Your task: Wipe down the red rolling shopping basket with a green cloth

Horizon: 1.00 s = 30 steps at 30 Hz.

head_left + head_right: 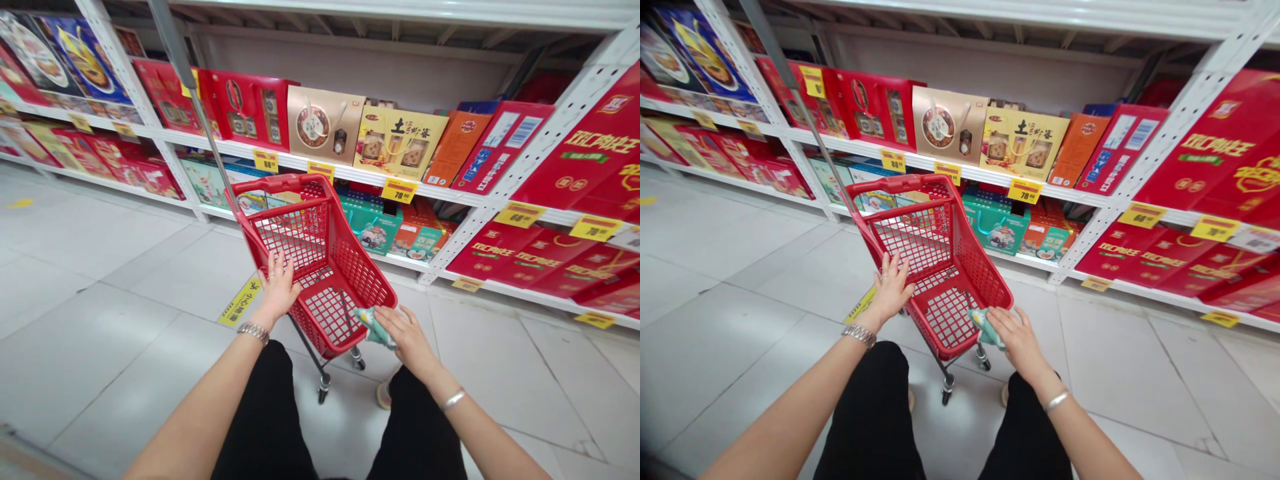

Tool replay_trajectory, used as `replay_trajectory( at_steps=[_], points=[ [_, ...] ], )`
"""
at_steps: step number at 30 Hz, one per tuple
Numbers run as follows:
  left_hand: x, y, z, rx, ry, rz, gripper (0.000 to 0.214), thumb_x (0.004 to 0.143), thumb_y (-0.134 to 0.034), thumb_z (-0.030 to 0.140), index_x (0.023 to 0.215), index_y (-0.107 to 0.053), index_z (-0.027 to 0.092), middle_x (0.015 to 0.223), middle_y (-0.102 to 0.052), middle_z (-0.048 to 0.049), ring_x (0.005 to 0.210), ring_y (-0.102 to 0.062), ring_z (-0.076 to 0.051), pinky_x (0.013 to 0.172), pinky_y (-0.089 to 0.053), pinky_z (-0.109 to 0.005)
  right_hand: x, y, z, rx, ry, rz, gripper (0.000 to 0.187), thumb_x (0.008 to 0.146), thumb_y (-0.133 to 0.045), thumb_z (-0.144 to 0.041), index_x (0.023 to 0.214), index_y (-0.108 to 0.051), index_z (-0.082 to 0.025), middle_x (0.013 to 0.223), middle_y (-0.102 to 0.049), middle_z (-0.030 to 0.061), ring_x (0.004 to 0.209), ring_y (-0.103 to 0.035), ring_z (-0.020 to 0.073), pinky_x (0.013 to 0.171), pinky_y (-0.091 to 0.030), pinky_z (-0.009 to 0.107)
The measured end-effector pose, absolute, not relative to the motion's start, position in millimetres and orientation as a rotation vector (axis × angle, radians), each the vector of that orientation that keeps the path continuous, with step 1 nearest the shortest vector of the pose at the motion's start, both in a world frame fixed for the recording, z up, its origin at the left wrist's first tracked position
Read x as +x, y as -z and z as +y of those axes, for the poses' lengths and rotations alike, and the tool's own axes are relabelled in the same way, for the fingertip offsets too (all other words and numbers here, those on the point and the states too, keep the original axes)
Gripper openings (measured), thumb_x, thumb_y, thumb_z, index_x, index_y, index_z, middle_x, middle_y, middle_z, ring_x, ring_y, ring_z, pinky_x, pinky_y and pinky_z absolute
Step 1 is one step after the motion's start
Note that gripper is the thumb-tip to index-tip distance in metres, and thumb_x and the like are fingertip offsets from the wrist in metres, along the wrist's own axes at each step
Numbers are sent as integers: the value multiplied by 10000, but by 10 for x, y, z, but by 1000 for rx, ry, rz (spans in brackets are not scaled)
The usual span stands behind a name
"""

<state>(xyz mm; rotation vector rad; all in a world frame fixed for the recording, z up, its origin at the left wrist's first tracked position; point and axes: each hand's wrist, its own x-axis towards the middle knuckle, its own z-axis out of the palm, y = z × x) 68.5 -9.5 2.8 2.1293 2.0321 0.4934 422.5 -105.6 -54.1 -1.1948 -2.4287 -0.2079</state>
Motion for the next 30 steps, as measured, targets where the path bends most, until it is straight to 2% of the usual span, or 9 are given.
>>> replay_trajectory(
  at_steps=[8, 15, 18, 20, 24, 27, 30],
  points=[
    [709, -16, -88, 2116, -562, 2000, 709, 912, -470, 228, 1610, -388, 128, 1751, -138, -211, 1623, 10, -380, 1223, -137, -724, 4564, 338, -719, -1395, 202, -2362, 863, 685, -449, 87, 1467, -575, -257, 1418, -677, 119, 1328, -617, 235, 1155, -351, 508],
    [605, -24, -113, 2129, -531, 1989, 705, 915, -449, 243, 1613, -393, 161, 1755, -141, -188, 1625, 12, -369, 1214, -165, -730, 3698, 188, -1294, -1077, -13, -2432, 879, 716, -508, 30, 1556, -468, -224, 1489, -615, 145, 1424, -521, 255, 1209, -312, 540],
    [555, -18, -115, 2133, -521, 1998, 721, 909, -451, 248, 1623, -380, 176, 1758, -137, -177, 1626, 18, -365, 1212, -182, -728, 3364, 253, -1440, -1035, -77, -2509, 815, 762, -516, 15, 1552, -474, -184, 1508, -594, 163, 1427, -512, 261, 1209, -333, 541],
    [525, -12, -117, 2139, -504, 2000, 727, 907, -452, 253, 1626, -377, 177, 1759, -141, -171, 1625, 14, -367, 1213, -189, -723, 3291, 324, -1462, -1023, -36, -2522, 732, 831, -499, 14, 1540, -486, -170, 1510, -591, 166, 1419, -519, 257, 1203, -352, 538],
    [465, 7, -121, 2151, -496, 1993, 741, 893, -464, 247, 1629, -377, 208, 1762, -154, -151, 1626, 5, -367, 1210, -201, -719, 3498, 462, -1362, -945, 149, -2482, 623, 936, -467, 21, 1514, -516, -208, 1458, -645, 125, 1389, -549, 228, 1207, -359, 532],
    [438, 23, -119, 2140, -533, 1988, 747, 883, -469, 242, 1624, -385, 211, 1765, -148, -149, 1625, 18, -367, 1207, -195, -726, 3816, 535, -1186, -945, 250, -2425, 599, 959, -478, 13, 1510, -524, -219, 1430, -667, 124, 1384, -559, 206, 1211, -358, 501],
    [446, 23, -113, 2110, -546, 2009, 736, 877, -477, 241, 1608, -414, 192, 1761, -151, -166, 1625, 19, -373, 1212, -186, -721, 4120, 584, -971, -1042, 279, -2386, 649, 916, -467, 43, 1506, -537, -219, 1441, -657, 135, 1383, -565, 208, 1197, -368, 492]
  ],
)
